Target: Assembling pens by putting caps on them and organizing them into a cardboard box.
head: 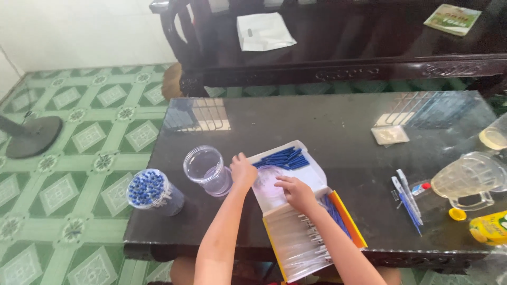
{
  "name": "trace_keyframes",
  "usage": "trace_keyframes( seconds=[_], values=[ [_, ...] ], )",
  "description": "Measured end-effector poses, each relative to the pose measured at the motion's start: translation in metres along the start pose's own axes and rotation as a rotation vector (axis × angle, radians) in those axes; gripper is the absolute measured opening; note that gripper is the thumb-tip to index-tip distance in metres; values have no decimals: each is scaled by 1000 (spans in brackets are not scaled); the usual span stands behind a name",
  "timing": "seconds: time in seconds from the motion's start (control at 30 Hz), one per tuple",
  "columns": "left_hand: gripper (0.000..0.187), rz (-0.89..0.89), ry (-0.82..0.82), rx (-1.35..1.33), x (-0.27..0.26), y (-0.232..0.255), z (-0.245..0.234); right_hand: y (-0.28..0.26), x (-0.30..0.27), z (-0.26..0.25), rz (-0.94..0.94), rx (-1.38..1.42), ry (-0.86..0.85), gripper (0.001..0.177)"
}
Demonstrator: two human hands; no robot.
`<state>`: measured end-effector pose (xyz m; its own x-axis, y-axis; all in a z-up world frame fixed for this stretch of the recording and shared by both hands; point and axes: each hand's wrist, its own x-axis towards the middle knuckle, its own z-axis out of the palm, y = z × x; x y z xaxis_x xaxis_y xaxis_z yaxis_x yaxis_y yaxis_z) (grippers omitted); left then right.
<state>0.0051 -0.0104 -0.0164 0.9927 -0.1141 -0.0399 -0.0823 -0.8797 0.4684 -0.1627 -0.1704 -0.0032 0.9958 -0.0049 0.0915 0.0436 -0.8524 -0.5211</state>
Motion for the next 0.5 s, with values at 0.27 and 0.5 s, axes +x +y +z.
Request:
trace_keyframes(
  seconds=[0.27, 0.5],
  values=[
    [52, -215, 22, -500, -30, -15, 0, 59, 2, -63, 322, -66, 498, 25],
    [56, -174, 101, -650, -47, -16, -10, 107, 58, -76, 667, -8, -20, 65]
  ],
)
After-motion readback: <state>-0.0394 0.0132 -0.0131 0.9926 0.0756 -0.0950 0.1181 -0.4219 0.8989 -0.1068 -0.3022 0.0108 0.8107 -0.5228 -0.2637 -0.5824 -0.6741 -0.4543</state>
